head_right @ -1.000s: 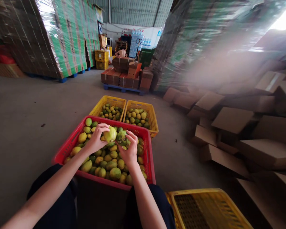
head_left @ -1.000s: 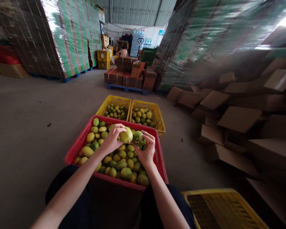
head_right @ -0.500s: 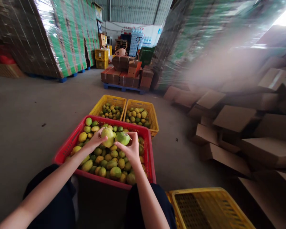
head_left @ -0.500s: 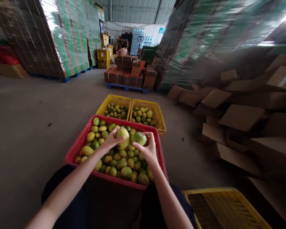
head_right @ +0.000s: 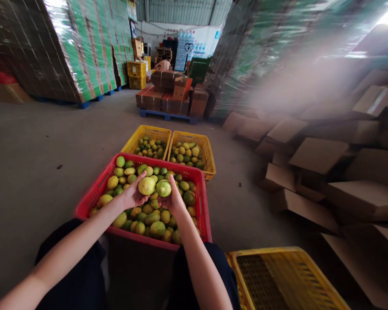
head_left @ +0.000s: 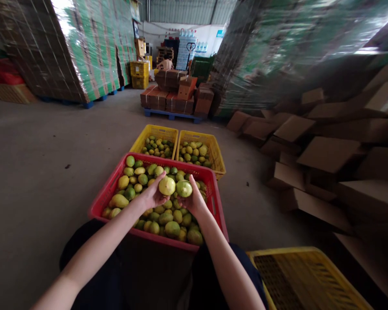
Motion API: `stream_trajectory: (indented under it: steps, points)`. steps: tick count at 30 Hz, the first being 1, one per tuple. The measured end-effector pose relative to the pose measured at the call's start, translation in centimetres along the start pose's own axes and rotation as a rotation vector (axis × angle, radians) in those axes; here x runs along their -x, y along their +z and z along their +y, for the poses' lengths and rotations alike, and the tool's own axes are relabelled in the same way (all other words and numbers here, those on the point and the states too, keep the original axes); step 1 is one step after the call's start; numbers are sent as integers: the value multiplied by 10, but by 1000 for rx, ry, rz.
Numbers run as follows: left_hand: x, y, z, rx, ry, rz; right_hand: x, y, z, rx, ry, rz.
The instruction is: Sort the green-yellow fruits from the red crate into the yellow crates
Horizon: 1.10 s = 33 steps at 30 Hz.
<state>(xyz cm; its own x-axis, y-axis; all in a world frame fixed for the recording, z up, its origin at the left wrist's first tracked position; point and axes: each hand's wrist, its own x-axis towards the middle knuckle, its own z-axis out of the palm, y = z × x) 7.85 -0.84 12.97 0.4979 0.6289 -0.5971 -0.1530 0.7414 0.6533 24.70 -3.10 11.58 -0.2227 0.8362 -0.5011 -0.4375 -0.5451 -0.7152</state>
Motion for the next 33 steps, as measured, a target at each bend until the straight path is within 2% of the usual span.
stream_trajectory:
  steps: [3,5,9,12,17,20,25,28,33]
  points:
    - [0,-4,-3,136,-8,32,2,4,2,-11,-4,-3]
    - [1,-8,-6,160,50,11,2,5,3,-56,-49,4]
    - [2,-16,-12,219,224,-69,-1,6,3,-233,-245,39]
    - [2,-20,-13,309,309,-79,-3,5,1,-302,-357,-18]
    - [6,-14,-6,468,318,-119,-5,-1,1,-329,-336,-149]
    - [11,-7,-3,516,299,-145,-4,-3,3,-350,-395,-175]
    - [12,-3,-5,533,307,-47,0,0,2,-416,-462,-165]
    - [11,-6,-3,531,324,3,1,-1,0,-395,-413,-186]
    - [11,-6,1,553,337,-20,-1,-5,-1,-321,-383,-242]
